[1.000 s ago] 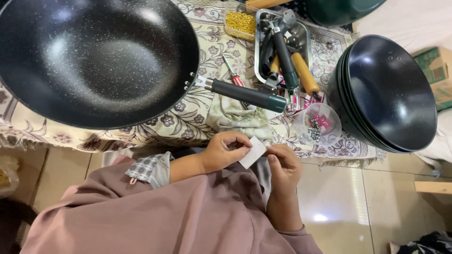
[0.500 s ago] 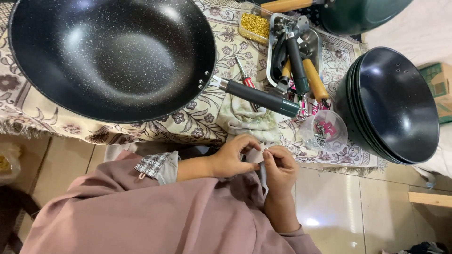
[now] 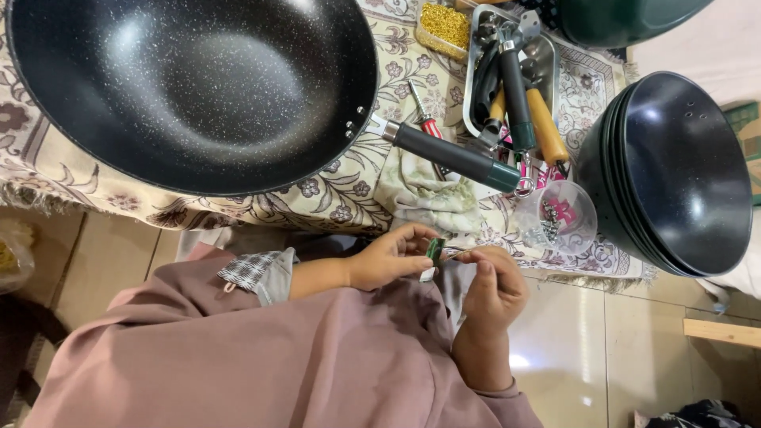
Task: Assembling a handle onto a frying pan using a screwdriver and small hardware components
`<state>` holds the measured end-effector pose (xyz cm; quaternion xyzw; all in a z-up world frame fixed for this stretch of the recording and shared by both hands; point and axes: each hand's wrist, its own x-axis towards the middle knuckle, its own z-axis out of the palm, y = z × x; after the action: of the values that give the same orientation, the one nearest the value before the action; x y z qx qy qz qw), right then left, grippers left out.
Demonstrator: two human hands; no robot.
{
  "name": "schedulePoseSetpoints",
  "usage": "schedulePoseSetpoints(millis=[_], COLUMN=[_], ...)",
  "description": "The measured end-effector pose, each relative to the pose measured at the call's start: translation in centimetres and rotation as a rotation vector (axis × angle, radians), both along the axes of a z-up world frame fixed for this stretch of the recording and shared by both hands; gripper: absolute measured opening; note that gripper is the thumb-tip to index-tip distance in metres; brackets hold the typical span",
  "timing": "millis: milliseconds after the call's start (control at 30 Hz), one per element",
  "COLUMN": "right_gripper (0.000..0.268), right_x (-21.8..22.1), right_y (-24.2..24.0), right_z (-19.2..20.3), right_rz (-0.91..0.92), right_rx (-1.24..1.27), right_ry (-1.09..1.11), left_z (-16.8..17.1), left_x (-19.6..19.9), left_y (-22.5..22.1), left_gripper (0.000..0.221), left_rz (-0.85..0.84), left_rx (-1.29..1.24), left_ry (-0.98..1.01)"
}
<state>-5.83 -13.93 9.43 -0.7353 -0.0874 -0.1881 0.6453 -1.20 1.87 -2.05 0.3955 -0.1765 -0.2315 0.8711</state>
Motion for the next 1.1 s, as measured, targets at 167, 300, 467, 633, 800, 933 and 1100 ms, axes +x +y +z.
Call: schedulePoseSetpoints(millis=[167,300,467,633,800,933,1100], right_gripper=[0.018,0.016,0.025,0.025,0.027,0.027,0.024], right_x=[0.2,0.6,2.4,1.8,2.2,2.1,1.8], right_y=[-0.5,-0.9,-2.9,-1.2,-1.1,-0.7,0.0], right_z=[-0.2,-0.9,-4.4,-2.5,-2.7,-2.3,-1.7], right_rz=[0.079,0.121,0.122,0.101,0.124,0.121,0.118], right_rx=[0.073,0.105,0.126,0.062,0.075,0.054,0.043], right_ry=[-0.116,-0.196,-0.369,-0.363,-0.383,-0.387,-0.366], left_z=[-0.2,-1.3,-2.9,-2.5,-2.5,-2.1,-1.9], left_x=[-0.2,-0.3,-1.0,-1.2,-1.3,-1.4,-1.4], left_y=[0.8,0.4,-1.9,-1.5,-1.6,-1.3,-1.1], left_gripper=[0.046,0.043,0.047,0.046,0.044,0.043,0.043], left_rz=[-0.166,-0.183,-0.024,-0.075,-0.088,-0.103,-0.124], left_rx=[-0.154,-0.245,-0.317,-0.344,-0.344,-0.35,-0.369], left_ry=[0.208,0.244,0.344,0.376,0.39,0.393,0.388])
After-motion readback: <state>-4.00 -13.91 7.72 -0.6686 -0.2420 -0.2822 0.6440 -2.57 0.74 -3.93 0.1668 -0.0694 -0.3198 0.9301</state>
